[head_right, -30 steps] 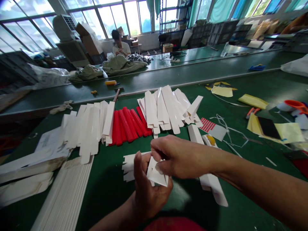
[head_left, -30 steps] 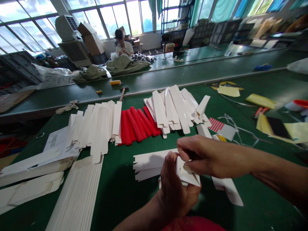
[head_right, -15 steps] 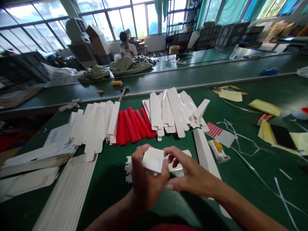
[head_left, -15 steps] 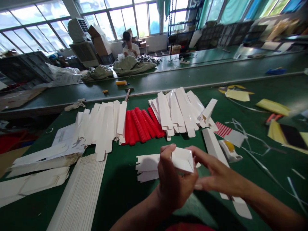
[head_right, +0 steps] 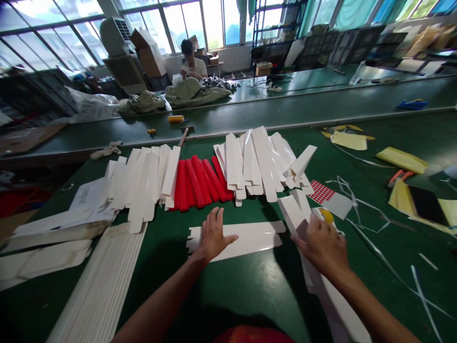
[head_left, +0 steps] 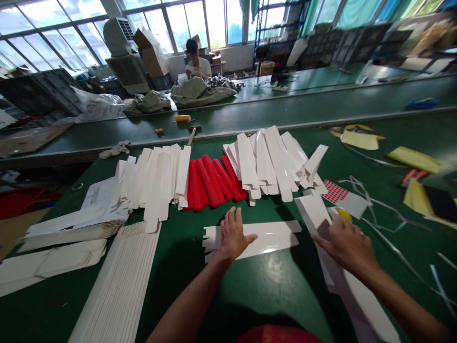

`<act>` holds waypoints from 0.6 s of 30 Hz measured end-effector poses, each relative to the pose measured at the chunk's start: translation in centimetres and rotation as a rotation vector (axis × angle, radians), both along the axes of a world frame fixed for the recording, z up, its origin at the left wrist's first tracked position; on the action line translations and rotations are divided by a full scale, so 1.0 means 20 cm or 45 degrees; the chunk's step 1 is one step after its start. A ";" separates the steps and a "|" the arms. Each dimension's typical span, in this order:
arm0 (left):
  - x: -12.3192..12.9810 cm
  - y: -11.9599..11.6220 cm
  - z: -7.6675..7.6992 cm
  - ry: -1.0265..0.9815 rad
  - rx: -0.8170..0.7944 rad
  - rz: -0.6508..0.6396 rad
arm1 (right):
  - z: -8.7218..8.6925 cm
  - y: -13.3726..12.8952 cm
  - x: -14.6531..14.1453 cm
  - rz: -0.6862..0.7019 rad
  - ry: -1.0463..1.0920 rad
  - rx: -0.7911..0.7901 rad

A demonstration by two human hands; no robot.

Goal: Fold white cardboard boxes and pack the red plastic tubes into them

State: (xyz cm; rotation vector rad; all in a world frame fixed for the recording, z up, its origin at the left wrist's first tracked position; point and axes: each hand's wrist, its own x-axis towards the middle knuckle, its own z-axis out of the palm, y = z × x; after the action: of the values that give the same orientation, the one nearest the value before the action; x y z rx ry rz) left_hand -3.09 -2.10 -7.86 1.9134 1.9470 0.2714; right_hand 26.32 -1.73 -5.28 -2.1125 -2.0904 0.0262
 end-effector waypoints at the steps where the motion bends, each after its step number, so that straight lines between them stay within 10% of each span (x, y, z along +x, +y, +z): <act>1: -0.03 0.00 -0.08 0.062 -0.075 -0.044 | -0.03 0.00 0.03 -0.030 -0.125 0.092; 6: -0.11 -0.02 -0.29 0.201 -0.219 -0.190 | -0.16 -0.02 -0.12 0.395 0.002 0.092; 14: -0.13 -0.01 -0.28 0.234 -0.071 -0.349 | -0.50 0.06 -0.64 0.759 0.070 -0.329; 18: -0.15 -0.01 -0.24 0.127 0.103 -0.380 | -0.54 0.13 -0.73 0.818 0.055 -0.287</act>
State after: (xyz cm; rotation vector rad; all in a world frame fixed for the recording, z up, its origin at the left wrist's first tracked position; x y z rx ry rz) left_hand -6.01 -2.22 -12.64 2.2753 1.7006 0.1738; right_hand 11.68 0.87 -16.03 -1.4196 -2.7436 0.3970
